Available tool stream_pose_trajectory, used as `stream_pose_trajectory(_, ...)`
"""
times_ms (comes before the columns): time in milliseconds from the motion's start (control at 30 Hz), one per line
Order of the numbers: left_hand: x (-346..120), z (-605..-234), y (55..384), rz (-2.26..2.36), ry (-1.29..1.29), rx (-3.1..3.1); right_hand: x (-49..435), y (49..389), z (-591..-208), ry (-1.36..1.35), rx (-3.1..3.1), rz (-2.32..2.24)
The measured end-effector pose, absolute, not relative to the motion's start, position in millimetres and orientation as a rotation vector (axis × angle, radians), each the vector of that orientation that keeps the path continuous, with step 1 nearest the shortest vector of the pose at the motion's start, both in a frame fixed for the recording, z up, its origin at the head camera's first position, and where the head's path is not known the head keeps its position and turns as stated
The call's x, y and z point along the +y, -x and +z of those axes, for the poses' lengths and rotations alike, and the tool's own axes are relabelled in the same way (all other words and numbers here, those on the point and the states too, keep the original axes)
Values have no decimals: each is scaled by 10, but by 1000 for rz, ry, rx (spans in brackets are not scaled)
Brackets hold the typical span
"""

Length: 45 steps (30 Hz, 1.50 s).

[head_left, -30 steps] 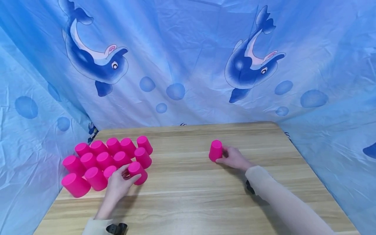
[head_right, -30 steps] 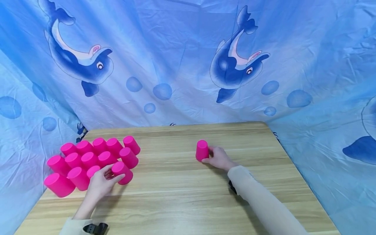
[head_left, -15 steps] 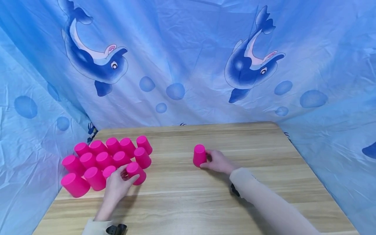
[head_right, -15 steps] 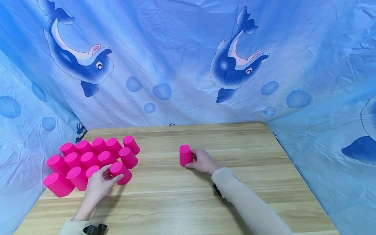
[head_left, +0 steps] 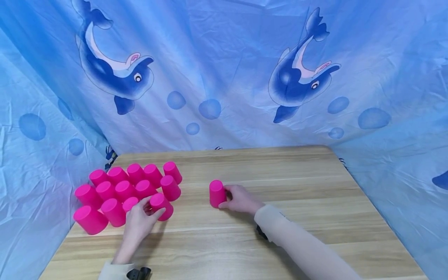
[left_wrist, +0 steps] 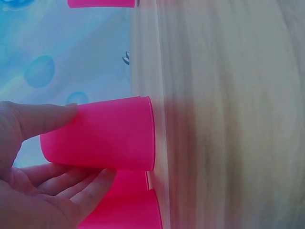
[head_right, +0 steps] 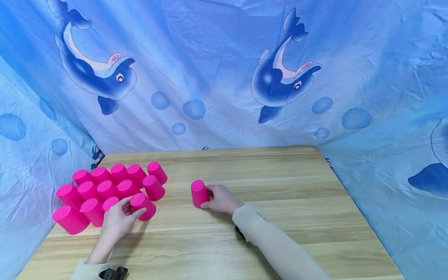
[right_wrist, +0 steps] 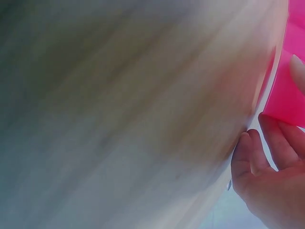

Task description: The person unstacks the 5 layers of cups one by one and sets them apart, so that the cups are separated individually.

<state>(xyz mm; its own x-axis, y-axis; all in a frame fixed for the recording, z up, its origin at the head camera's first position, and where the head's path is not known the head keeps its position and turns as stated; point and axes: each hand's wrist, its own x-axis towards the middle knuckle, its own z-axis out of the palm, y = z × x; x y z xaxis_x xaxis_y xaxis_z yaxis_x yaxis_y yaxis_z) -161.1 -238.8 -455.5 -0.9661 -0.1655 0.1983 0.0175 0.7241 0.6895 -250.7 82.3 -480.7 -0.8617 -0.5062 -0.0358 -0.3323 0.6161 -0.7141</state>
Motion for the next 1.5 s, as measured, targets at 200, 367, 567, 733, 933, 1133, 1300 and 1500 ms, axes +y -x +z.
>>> stream_pose_trajectory(200, -2400, -4562, 1604, -1030, -112, -2663, 722, 2461, -4806, 692, 2591, -1089)
stream_pose_trajectory(367, -2410, -4545, 1586, -1026, -150, -2668, 627, 2429, -4814, 748, 2596, -1089)
stream_pose_trajectory(567, -2439, -4532, 1571, -1042, -195, -2676, 446, 2379, -4816, 822, 2566, -1111)
stream_pose_trajectory(733, -2471, -4548, 1570, -1045, -223, -2675, 255, 2328, -4802, 822, 2559, -1094)
stream_pose_trajectory(933, -2461, -4545, 1571, -1046, -238, -2676, 65, 2305, -4805, 842, 2547, -1087)
stream_pose_trajectory(1133, -2443, -4556, 1577, -1034, -220, -2660, -52, 2298, -4821, 901, 2588, -1043)
stream_pose_trajectory(1300, -2453, -4575, 1585, -1008, -203, -2651, -114, 2284, -4821, 920, 2620, -1012)
stream_pose_trajectory(1500, -2468, -4588, 1591, -998, -202, -2647, -175, 2275, -4829, 989, 2654, -965)
